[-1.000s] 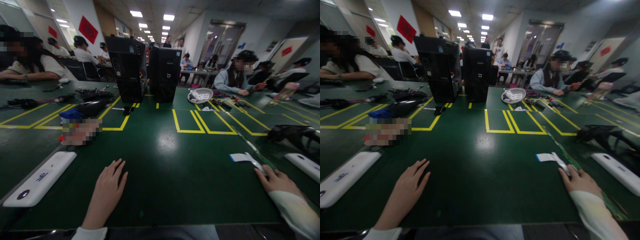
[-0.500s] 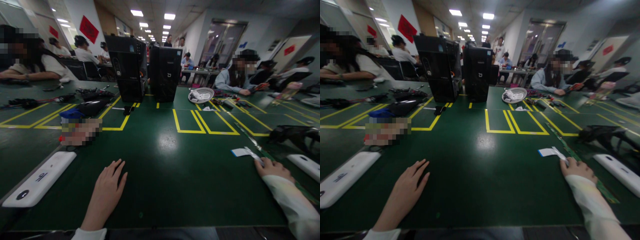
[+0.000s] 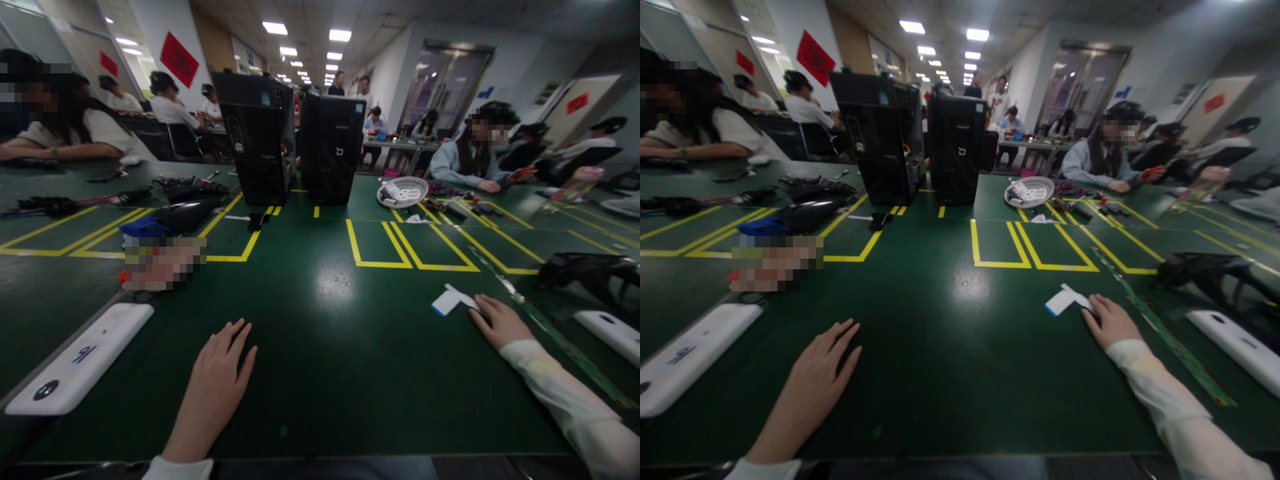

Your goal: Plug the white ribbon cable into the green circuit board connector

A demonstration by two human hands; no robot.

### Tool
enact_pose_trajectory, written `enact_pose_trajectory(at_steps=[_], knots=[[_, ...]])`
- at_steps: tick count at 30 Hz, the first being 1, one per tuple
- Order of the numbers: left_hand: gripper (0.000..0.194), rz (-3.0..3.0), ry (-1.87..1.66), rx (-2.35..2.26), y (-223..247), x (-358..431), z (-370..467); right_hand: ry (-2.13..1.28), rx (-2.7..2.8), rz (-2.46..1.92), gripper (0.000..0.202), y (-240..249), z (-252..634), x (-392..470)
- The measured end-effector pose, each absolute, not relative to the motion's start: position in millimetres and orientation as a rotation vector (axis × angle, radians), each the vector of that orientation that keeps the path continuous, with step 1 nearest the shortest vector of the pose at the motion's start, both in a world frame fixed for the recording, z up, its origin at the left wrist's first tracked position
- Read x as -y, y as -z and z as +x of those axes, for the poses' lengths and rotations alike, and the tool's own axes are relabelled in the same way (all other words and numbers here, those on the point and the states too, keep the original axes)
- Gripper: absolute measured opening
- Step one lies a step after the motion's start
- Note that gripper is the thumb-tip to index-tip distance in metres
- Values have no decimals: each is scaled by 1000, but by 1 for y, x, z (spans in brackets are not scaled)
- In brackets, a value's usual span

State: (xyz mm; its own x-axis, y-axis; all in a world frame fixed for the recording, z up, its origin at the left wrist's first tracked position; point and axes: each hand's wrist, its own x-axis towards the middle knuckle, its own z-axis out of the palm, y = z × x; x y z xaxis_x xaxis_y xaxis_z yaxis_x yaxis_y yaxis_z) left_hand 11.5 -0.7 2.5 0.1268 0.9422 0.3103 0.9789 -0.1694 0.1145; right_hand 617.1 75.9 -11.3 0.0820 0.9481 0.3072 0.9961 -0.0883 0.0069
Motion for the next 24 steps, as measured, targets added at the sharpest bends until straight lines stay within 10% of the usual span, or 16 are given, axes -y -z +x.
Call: enact_pose_trajectory(at_steps=[24], knots=[[48,-2394,503,1883,-5,-4,-9,-147,2750,-494,43,-18,255,-73]])
